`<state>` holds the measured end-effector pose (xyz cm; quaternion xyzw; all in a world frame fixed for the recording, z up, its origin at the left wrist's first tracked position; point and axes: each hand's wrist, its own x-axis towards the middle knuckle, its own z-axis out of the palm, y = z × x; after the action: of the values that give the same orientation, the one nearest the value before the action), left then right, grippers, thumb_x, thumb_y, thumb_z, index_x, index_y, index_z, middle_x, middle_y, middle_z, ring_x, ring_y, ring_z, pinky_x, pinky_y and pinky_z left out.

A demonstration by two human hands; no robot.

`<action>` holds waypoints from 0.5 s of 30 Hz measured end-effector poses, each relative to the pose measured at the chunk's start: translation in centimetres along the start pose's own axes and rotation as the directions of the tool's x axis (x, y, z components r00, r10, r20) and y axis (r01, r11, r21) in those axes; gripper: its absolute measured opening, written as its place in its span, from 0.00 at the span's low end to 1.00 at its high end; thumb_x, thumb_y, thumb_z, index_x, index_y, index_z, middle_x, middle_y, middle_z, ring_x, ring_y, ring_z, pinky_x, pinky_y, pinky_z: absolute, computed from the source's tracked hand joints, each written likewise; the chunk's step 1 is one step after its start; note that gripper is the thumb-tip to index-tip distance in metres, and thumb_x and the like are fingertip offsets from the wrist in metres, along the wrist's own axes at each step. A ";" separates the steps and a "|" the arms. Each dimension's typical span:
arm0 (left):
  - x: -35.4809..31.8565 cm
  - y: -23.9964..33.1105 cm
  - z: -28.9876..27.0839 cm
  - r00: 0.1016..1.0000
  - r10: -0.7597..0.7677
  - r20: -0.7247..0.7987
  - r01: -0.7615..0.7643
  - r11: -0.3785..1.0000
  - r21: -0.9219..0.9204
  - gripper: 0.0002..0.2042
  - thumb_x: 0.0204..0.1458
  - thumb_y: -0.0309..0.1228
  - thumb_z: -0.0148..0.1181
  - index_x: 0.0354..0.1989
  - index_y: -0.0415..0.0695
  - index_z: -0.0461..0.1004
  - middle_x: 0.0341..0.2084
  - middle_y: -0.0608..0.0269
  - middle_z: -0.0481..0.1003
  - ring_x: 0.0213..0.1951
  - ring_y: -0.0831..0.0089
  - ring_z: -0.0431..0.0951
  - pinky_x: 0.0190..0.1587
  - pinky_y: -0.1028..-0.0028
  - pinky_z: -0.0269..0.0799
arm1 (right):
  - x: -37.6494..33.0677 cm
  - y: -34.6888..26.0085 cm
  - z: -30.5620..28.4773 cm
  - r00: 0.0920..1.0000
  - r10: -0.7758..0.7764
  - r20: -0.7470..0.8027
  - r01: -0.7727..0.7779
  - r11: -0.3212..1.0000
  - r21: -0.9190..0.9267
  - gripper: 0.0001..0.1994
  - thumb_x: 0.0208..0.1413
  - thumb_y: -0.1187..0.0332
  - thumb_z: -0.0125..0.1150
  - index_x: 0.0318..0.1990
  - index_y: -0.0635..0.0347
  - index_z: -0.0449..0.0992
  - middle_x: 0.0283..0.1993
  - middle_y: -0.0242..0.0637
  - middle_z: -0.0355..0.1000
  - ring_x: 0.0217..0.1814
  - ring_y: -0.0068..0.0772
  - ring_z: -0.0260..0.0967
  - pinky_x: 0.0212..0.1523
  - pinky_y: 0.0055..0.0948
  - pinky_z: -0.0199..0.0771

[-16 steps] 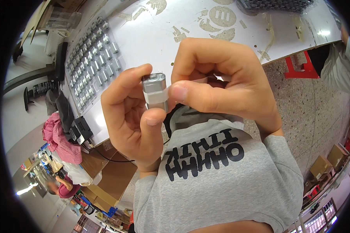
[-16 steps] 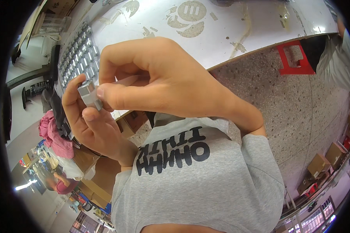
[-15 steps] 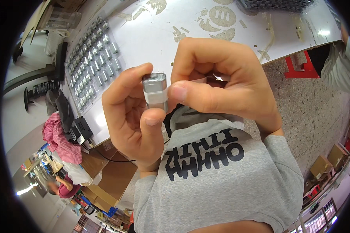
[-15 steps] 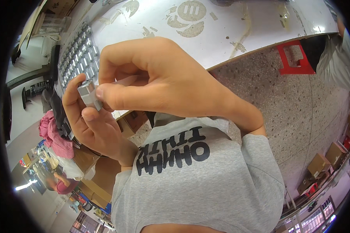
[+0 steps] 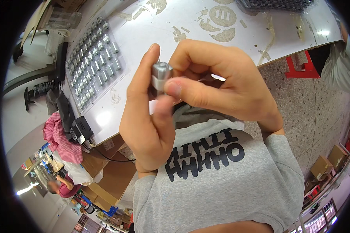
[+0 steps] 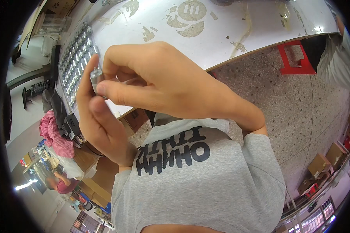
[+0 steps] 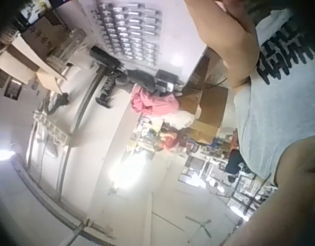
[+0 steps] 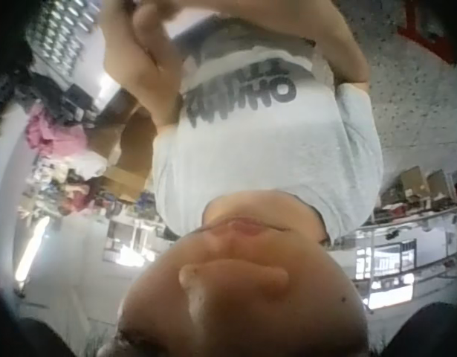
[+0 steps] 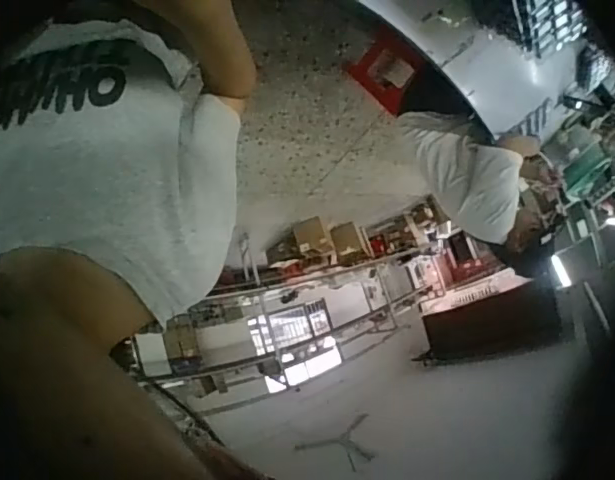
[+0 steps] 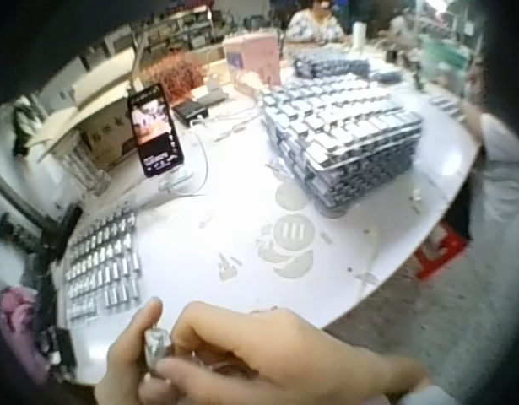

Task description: The person wraps small silver cylindrical metal components with white tape. They pick up each component from a tray, wrap it with a strip of tape, and place it back into the tray. The process is repeated for multiple components throughout the video.

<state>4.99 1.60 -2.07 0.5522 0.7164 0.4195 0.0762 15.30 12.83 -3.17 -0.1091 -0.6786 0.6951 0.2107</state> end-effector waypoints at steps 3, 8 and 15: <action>-0.1 0.0 0.2 1.000 0.015 -0.025 -0.013 0.997 0.070 0.21 0.57 0.39 0.35 0.50 0.33 0.60 0.44 0.55 0.68 0.39 0.76 0.70 0.42 0.79 0.64 | -0.2 -0.1 0.1 0.999 0.029 0.014 -0.029 1.000 0.012 0.05 0.51 0.73 0.51 0.30 0.66 0.65 0.24 0.29 0.66 0.27 0.12 0.61 0.26 0.12 0.59; -0.2 0.0 0.5 0.995 -0.046 -0.086 0.047 0.999 0.013 0.21 0.56 0.39 0.39 0.50 0.33 0.60 0.45 0.56 0.67 0.38 0.76 0.69 0.43 0.78 0.63 | -0.3 -0.1 0.7 0.997 0.037 -0.065 -0.038 0.999 -0.013 0.04 0.53 0.75 0.48 0.33 0.67 0.65 0.26 0.30 0.66 0.27 0.12 0.61 0.26 0.12 0.59; -0.2 -1.2 0.8 0.988 0.072 -0.134 -0.089 0.988 -0.124 0.16 0.53 0.32 0.46 0.44 0.31 0.61 0.37 0.54 0.68 0.34 0.72 0.72 0.35 0.78 0.67 | -0.3 -0.6 0.5 0.999 -0.009 -0.039 0.006 0.997 -0.076 0.04 0.50 0.76 0.49 0.33 0.67 0.66 0.25 0.31 0.66 0.27 0.12 0.61 0.24 0.13 0.60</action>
<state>4.64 1.82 -3.50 0.5463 0.6683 0.5026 0.0484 15.40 12.23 -2.56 -0.1279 -0.7006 0.6659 0.2224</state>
